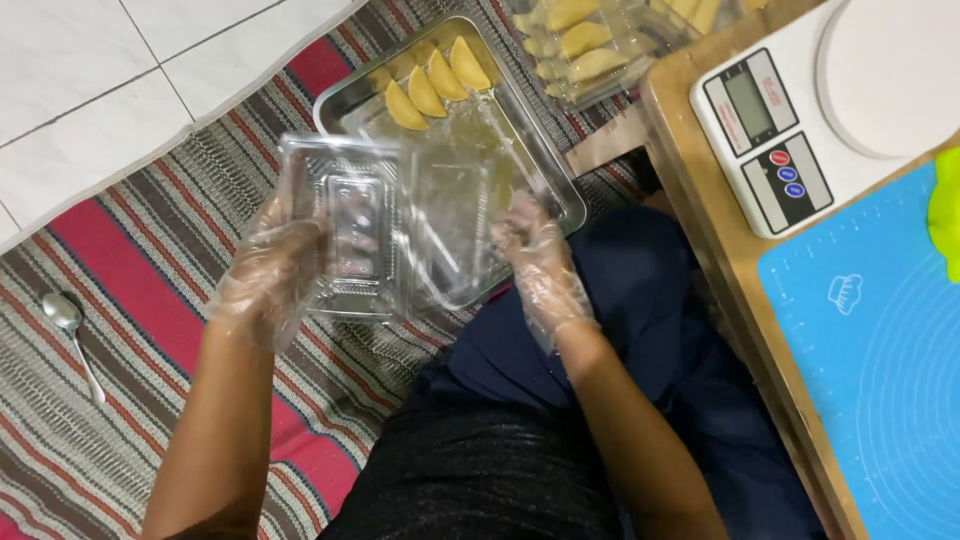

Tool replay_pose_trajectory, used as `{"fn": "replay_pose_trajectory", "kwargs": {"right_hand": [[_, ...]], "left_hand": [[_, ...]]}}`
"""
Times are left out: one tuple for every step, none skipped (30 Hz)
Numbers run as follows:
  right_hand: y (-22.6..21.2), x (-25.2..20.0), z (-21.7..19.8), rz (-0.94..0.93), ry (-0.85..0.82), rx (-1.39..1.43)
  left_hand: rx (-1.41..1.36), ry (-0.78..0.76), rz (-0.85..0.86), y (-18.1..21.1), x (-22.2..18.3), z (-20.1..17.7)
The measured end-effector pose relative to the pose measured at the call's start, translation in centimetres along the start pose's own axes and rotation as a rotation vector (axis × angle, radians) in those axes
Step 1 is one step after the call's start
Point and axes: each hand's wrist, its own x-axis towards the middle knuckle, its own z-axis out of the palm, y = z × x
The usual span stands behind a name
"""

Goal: The person is packaging small yellow pastries by picking them from a metal tray and placing them into clear plastic containers, then placing the containers into plastic sleeves.

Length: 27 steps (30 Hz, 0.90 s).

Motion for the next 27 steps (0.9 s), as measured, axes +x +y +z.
{"fn": "replay_pose_trajectory", "kwargs": {"right_hand": [[1.1,0.6,0.8,0.048,-0.018,-0.079],[2.3,1.2,1.6,0.096,-0.036,-0.158],[1.4,1.0,1.3,0.095,-0.04,-0.159],[0.6,0.7,1.1,-0.129,0.09,-0.172],[-0.1,0.3,0.8,-0.349,0.217,-0.184],[-0.5,0.9,0.8,-0.346,0.214,-0.186],[-0.9,1.5,0.8,-0.752,0.312,-0.194],[-1.3,2.1,0.8,-1.161,0.402,-0.196],[-2.6,1.9,0.5,-1.162,0.401,-0.196],[-3.8,1.6,0.2,-1.252,0.485,-0.236],[-5.3,1.6,-0.1,-1.349,0.574,-0.272],[-6.3,1.4,0.1,-1.357,0.576,-0.268],[-7.2,0.9,0.3,-1.341,0.421,-0.115],[-8.0,0.5,0.5,-1.317,0.266,0.036],[-8.1,-0.2,0.8,-1.318,0.268,0.036],[-8.2,-0.9,1.0,-1.077,0.081,0.186],[-8.2,-1.6,1.1,-0.827,-0.102,0.32],[-7.2,-0.8,1.8,-0.827,-0.098,0.319],[-6.2,0.0,2.5,-1.02,0.123,0.227],[-5.4,0.9,3.3,-1.206,0.349,0.128],[-4.9,0.7,3.2,-1.207,0.345,0.13],[-4.4,0.5,3.2,-1.149,0.431,0.081],[-3.9,0.3,3.1,-1.088,0.519,0.028],[-4.1,0.1,3.0,-1.087,0.519,0.027],[-4.4,0.0,2.9,-1.111,0.513,0.041],[-4.6,-0.1,2.8,-1.134,0.506,0.054],[-5.0,-0.3,2.7,-1.133,0.508,0.053]], "left_hand": [[0.022,-0.07,0.039,-0.1,0.3,-0.2],[0.043,-0.141,0.078,-0.2,0.6,-0.4],[0.043,-0.137,0.079,-0.2,0.8,-0.6],[0.065,-0.205,0.119,-0.3,1.0,-0.8],[0.087,-0.271,0.156,-0.4,1.1,-1.0],[0.086,-0.268,0.152,-0.5,1.1,-1.2],[0.107,-0.333,0.192,-0.5,1.0,-1.4],[0.129,-0.399,0.233,-0.5,1.0,-1.6],[0.128,-0.398,0.233,-0.5,1.0,-1.6],[0.15,-0.467,0.274,-0.5,1.0,-1.7],[0.175,-0.537,0.323,-0.3,1.2,-1.7],[0.177,-0.537,0.331,0.2,1.0,-0.9],[0.138,-0.384,0.135,0.6,0.6,-0.2],[0.098,-0.227,-0.058,1.0,0.2,0.5],[0.099,-0.228,-0.057,0.4,0.5,0.4],[0.237,-0.269,0.027,-0.2,0.9,0.3],[0.375,-0.311,0.112,-0.9,1.3,0.3],[0.376,-0.316,0.112,-2.5,2.0,0.3],[0.408,-0.39,0.445,-4.0,2.6,0.2],[0.435,-0.46,0.779,-5.5,3.3,0.0],[0.436,-0.456,0.781,-4.8,2.5,0.7],[0.518,-0.418,0.822,-4.1,1.8,1.4],[0.598,-0.385,0.86,-3.4,1.1,2.2],[0.597,-0.385,0.86,-3.7,1.1,2.2],[0.526,-0.41,0.855,-4.0,1.2,2.2],[0.454,-0.434,0.85,-4.2,1.4,2.2],[0.454,-0.436,0.85,-4.4,1.3,2.4]]}}
